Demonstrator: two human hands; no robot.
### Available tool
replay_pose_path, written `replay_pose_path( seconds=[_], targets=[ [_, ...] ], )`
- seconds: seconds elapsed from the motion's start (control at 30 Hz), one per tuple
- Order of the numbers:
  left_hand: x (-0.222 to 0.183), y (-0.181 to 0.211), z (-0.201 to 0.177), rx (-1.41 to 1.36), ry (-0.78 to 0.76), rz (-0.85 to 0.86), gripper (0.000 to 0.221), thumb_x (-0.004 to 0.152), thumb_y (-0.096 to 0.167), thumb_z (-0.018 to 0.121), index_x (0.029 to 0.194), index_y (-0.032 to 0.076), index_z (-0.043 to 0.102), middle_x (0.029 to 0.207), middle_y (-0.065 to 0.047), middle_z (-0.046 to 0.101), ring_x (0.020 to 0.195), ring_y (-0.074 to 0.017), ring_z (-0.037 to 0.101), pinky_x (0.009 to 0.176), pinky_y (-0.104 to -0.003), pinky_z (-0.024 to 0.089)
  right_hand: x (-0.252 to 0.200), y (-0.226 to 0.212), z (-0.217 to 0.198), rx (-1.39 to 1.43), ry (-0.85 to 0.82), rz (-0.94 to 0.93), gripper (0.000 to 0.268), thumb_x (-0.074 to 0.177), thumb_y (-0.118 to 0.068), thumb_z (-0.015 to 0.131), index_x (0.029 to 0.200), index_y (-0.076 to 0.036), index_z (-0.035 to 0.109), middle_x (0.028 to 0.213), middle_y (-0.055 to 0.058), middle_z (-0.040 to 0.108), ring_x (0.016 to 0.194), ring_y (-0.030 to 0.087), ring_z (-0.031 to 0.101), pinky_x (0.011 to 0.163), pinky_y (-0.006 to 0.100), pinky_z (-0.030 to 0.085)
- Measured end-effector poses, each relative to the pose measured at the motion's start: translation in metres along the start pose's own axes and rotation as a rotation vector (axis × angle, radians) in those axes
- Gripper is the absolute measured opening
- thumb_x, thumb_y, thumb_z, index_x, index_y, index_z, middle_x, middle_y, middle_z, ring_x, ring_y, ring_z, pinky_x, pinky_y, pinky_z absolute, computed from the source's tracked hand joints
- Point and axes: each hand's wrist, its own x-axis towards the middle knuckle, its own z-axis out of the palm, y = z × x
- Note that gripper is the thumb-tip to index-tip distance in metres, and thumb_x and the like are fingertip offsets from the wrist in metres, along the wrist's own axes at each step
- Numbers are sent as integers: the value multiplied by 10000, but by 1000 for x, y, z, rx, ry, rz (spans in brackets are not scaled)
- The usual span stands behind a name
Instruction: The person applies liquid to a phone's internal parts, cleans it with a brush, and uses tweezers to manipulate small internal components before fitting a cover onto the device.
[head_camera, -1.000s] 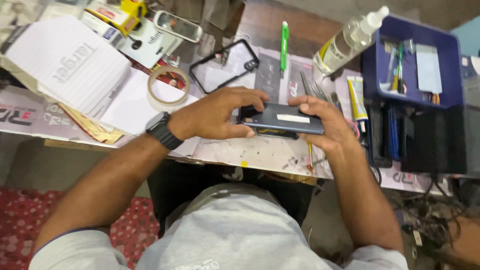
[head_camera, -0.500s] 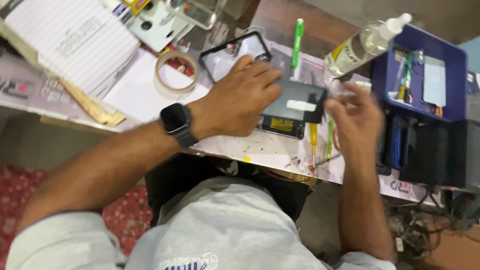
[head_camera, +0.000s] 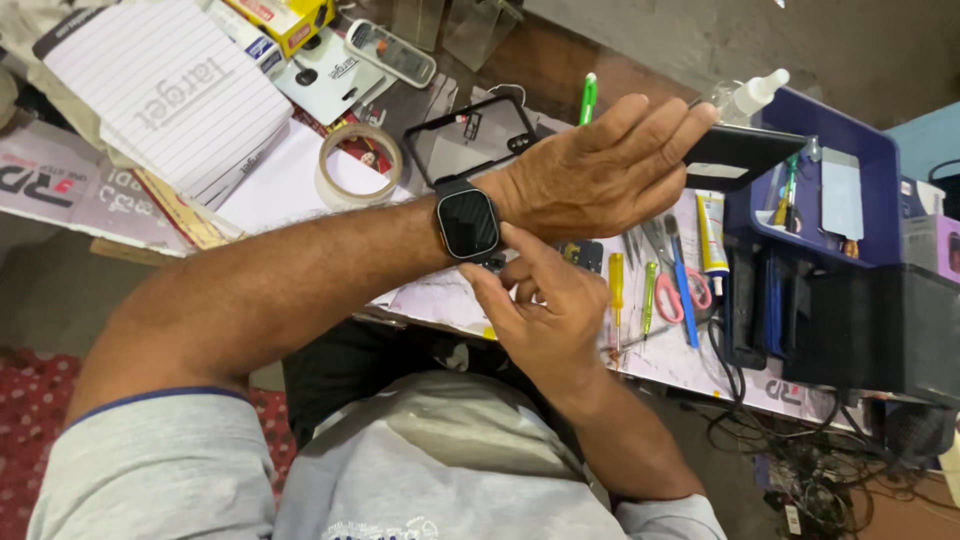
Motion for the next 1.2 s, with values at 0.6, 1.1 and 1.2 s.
replay_pose_path(
  seconds=[0.6,1.1,1.2],
  targets=[
    [-5,-3,20,64,107,38,198,1077,284,584,1090,97,647,1508,-174,535,1413,-283,462,1279,-500,124,-25,12,-32,1679,-283,668,953,1009,-652,536,1625,35,301,1636,318,374,974,288,626,850,398,540],
    [-10,-6,12,74,104,50,169,1112,244,576,1080,84,619,1520,-172,532,1402,-274,469,1290,-489,154,-85,56,-28,1536,-261,581,752,1048,-553,576,1409,107,562,1244,285,685,966,270,633,913,418,496],
    [-7,-6,3,-100,27,-34,158,1035,208,625,1097,65,604,1502,-210,526,1425,-294,479,1260,-478,216,-83,51,-30,1443,-286,538,823,1037,-586,613,1432,132,541,1267,301,678,966,285,636,911,412,502]
  ],
)
